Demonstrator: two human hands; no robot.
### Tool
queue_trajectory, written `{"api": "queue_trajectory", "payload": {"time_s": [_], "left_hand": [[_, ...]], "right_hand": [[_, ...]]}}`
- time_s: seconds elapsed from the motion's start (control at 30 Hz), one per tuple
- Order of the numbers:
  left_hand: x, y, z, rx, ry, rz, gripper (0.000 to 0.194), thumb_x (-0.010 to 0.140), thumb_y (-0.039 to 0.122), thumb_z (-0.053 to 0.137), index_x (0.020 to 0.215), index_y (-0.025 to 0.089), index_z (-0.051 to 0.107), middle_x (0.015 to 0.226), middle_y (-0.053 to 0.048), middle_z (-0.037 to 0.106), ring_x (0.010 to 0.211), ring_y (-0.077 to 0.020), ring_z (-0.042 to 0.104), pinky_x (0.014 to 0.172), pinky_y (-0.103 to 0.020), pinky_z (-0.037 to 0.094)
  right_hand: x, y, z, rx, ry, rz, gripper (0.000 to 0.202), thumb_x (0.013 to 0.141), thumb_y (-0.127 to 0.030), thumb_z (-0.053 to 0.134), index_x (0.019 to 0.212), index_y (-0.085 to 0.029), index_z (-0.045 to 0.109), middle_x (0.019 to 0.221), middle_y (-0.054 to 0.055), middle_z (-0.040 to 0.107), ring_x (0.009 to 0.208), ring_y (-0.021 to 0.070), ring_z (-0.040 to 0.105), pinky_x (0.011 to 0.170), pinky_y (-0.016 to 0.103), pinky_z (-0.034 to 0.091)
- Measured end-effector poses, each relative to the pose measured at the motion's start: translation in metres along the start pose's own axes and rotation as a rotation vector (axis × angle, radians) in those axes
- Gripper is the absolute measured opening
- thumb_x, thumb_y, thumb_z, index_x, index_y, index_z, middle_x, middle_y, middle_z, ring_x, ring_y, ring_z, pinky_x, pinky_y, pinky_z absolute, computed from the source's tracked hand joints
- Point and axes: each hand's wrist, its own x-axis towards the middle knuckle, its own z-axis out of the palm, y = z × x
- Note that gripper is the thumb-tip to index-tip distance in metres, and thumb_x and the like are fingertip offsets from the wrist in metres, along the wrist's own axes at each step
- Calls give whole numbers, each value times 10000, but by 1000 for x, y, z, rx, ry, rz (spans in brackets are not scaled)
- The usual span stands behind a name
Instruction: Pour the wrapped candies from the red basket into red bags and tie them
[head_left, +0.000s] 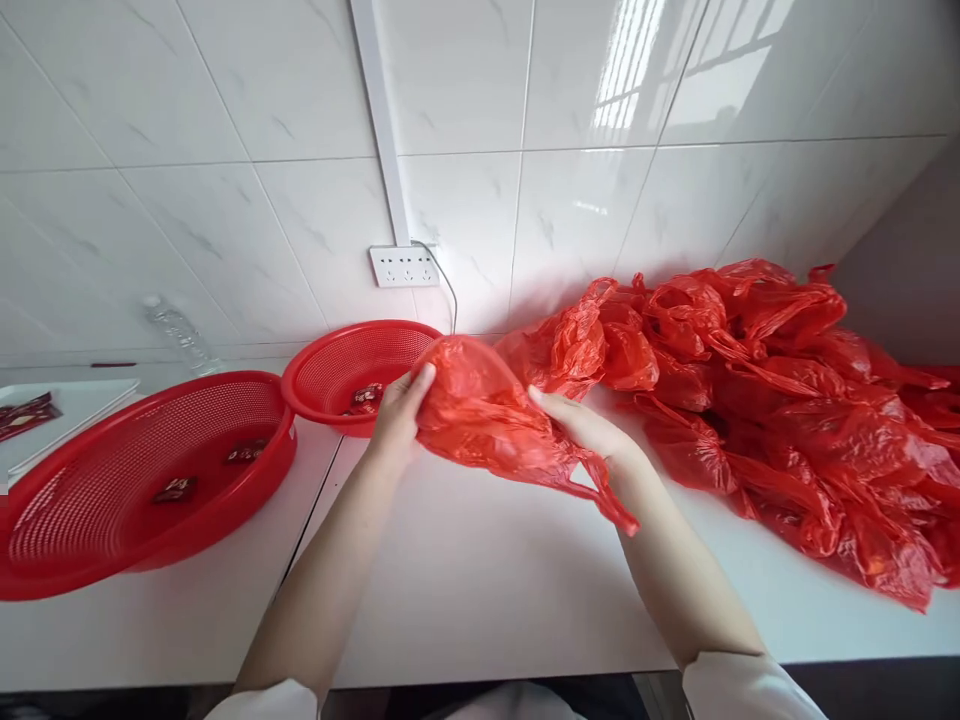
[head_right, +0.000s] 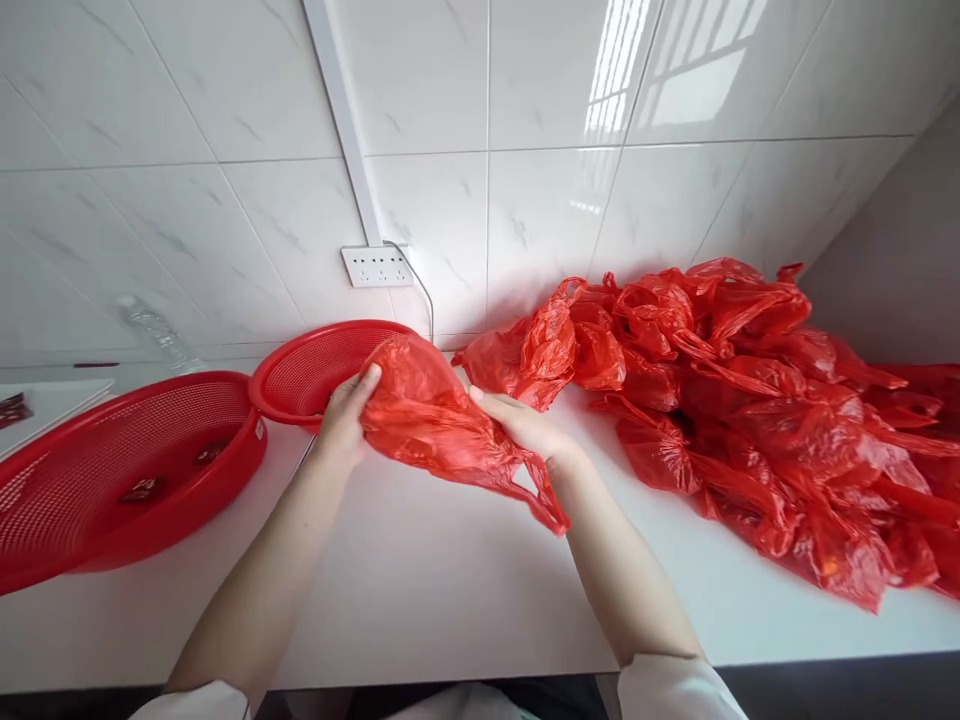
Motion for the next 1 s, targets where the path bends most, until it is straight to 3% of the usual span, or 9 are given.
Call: {"api": "queue_trajectory", "payload": {"time_s": [0.17, 0.23, 0.33, 0.37, 0.43, 0.53, 0.63, 0.77, 1.0], "left_hand": [[-27, -9, -44, -51, 213, -151, 464, 763, 549, 695, 1021, 166, 651, 967, -103, 705, 904, -248, 680, 786, -370, 545], [-39, -14, -55, 235, 320, -76, 452, 784, 516, 679, 1081, 179, 626, 1038, -114, 687, 976, -265, 655, 848, -408, 519], [-60, -13, -49, 815, 467, 290, 420, 786, 365, 690, 1162, 203, 600, 1251, -135, 595, 1190, -312, 540, 1022, -489, 400], [-67, -11, -41, 958, 410, 430, 387, 795, 310, 671, 1163, 213, 602, 1282, -127, 573, 1223, -313, 510, 1052, -489, 367], [-81, -8, -20, 1130, 83, 591, 279, 827, 239, 604, 1106, 238, 621, 1219, -91, 600, 1171, -285, 539, 1038, -455, 377], [-93, -19, 4, 1239, -471, 515, 216, 828, 253, 593, 1041, 264, 627, 1107, -61, 636, 1055, -266, 589, 964, -434, 422], [-91, -47, 6, 1314, -511, 343, 270, 784, 214, 614, 1051, 251, 631, 1133, -92, 627, 1063, -303, 590, 913, -450, 440], [-79, -69, -10, 1049, -346, 90, 149, 884, 207, 478, 896, 229, 625, 890, -50, 652, 823, -217, 627, 764, -352, 479], [-82, -47, -34, 263, 109, 0, 177, 842, 343, 617, 934, 201, 565, 891, -24, 628, 821, -150, 606, 761, -272, 481]], "right_hand": [[-11, 1, -33, -557, -338, 95, 464, 765, -507, 727, 1092, -181, 687, 612, -27, 585, 579, 127, 544, 567, 247, 422], [-14, 4, -40, -690, -241, 105, 366, 844, -498, 634, 995, -173, 707, 614, -22, 572, 559, 109, 501, 554, 242, 386], [-15, 17, -29, -805, 74, 94, 337, 907, -488, 517, 914, -193, 677, 721, 12, 637, 633, 129, 530, 578, 253, 391], [-16, 22, -21, -831, 127, 93, 321, 912, -476, 504, 904, -199, 666, 758, 20, 658, 657, 138, 545, 587, 257, 396], [-17, 35, -2, -871, 107, 92, 296, 915, -441, 490, 850, -200, 650, 789, 31, 673, 676, 150, 560, 600, 267, 404], [-23, 56, 24, -948, -79, 130, 290, 910, -381, 479, 733, -191, 608, 689, 19, 623, 587, 140, 509, 565, 278, 367], [-28, 80, 39, -945, -206, 93, 231, 913, -325, 469, 756, -197, 580, 725, 18, 609, 607, 144, 502, 591, 287, 372], [-31, 105, 43, -887, -183, 30, 195, 971, -322, 372, 866, -228, 508, 776, 11, 576, 657, 157, 487, 632, 294, 394], [-34, 101, 15, -947, -3, 156, 381, 1018, -477, 243, 947, -236, 529, 724, 19, 584, 644, 172, 555, 625, 277, 394]]}}
